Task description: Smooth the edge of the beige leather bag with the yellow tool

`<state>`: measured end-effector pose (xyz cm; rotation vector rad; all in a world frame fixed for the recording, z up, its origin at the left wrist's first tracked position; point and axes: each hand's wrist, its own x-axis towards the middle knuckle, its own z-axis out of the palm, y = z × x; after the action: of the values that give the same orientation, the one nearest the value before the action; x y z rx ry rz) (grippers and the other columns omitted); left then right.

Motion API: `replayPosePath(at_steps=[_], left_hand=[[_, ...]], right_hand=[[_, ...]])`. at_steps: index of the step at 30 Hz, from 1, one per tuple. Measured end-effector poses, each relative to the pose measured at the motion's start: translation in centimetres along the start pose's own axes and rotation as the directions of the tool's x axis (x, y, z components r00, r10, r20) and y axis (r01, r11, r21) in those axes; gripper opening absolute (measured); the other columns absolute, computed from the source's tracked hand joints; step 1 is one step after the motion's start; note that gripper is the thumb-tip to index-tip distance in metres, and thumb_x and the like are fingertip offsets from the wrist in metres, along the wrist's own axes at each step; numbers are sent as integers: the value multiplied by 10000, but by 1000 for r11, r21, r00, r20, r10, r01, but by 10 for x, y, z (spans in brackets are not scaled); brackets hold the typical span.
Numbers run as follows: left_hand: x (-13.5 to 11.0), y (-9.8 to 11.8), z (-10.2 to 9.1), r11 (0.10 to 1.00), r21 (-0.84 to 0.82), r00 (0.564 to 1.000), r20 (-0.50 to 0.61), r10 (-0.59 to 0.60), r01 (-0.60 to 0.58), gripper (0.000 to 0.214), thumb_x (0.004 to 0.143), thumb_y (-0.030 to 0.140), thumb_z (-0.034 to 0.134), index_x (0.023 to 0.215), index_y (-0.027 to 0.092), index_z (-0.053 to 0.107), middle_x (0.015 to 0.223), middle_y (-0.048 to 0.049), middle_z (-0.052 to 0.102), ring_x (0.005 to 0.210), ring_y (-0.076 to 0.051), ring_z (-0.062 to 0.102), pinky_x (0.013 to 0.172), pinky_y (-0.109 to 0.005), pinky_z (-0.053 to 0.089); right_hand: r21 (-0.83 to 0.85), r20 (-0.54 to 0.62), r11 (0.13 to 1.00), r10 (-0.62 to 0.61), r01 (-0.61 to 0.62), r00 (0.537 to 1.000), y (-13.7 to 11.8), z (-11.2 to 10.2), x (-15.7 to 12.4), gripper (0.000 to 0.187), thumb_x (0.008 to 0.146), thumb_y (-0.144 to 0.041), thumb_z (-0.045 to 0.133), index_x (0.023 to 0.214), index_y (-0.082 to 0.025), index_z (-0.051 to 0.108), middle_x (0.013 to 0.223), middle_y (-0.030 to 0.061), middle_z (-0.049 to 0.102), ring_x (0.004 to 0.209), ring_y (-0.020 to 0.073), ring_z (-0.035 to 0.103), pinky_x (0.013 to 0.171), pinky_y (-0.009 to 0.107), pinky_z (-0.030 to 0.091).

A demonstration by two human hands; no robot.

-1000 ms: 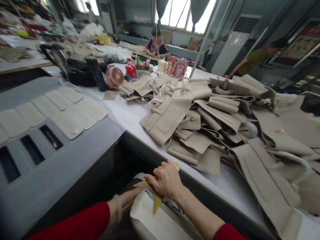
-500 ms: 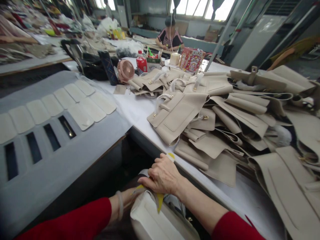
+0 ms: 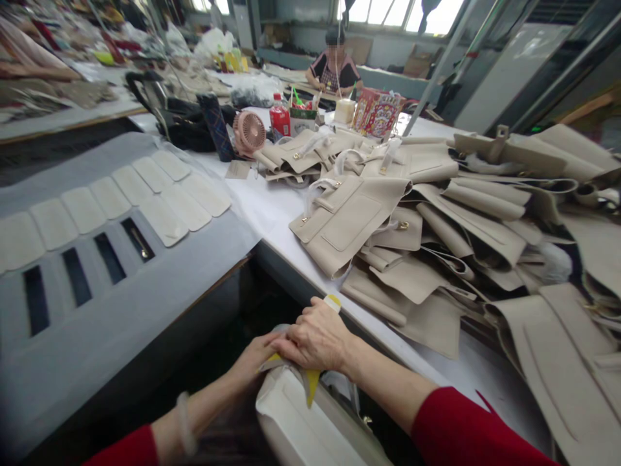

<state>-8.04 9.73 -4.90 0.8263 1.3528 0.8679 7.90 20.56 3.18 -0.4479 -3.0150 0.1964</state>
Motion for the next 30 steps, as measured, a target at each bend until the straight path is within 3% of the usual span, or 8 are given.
replayPosePath(at_steps=[2,4,9,13,21,25,27,30], left_hand=[[-20,14,-7,998,-28,998,-13,54,-55,473,965,503,486,1258,172,653,1245,-79,676,1203,-284,575,1070,-399,412],[-38,29,-10,993,-8,988,91,122,-122,463,956,486,511,1281,189,654,1231,-56,688,1160,-281,599,1033,-346,430],[-54,57,-10,902,290,937,236,257,-320,262,936,372,575,1062,232,757,1233,-31,673,1248,-270,537,1135,-332,324],[-49,62,-13,778,509,925,281,255,-369,234,957,366,532,961,275,747,1099,-18,715,1297,-248,517,1227,-386,145],[-51,57,-10,630,634,894,325,309,-448,305,997,384,438,1006,266,720,1115,-32,732,1306,-240,527,1241,-385,62],[-48,55,-9,783,510,927,300,225,-355,346,980,457,459,958,264,745,1076,-27,738,1311,-275,512,1224,-413,11],[-41,51,-6,906,358,951,283,124,-224,481,978,540,401,859,228,749,970,-35,747,1173,-290,598,1177,-434,186],[-30,45,0,991,124,961,278,7,-43,637,950,650,350,853,163,749,839,-58,732,843,-253,655,829,-359,456]], right_hand=[[-6,-10,1000,1,-1,1000,-1,-1,0,561,1007,-491,375,589,-198,608,557,27,651,506,129,473,631,373,168],[-19,0,1000,5,-5,1000,-2,-2,-1,573,1012,-483,372,580,-192,608,555,34,651,509,132,482,631,375,167],[-36,17,999,27,-26,1000,-4,-1,-2,585,1026,-450,345,582,-181,616,570,52,664,518,143,506,630,377,158],[-21,4,999,49,-49,999,-5,1,-5,573,1027,-438,345,592,-183,616,577,49,667,518,142,507,633,379,150],[3,43,981,195,-196,980,-20,5,-22,598,1041,-463,292,623,-193,624,610,50,683,573,163,547,643,384,147],[32,81,946,320,-324,944,-36,4,-32,601,1046,-449,271,640,-190,631,645,55,701,602,162,573,652,383,157],[26,76,926,373,-375,925,-42,4,-36,604,1048,-446,270,641,-190,635,645,54,704,598,159,579,656,378,167],[3,65,904,426,-427,902,-48,2,-40,599,1047,-445,291,639,-191,650,654,49,714,594,153,591,662,365,193]])
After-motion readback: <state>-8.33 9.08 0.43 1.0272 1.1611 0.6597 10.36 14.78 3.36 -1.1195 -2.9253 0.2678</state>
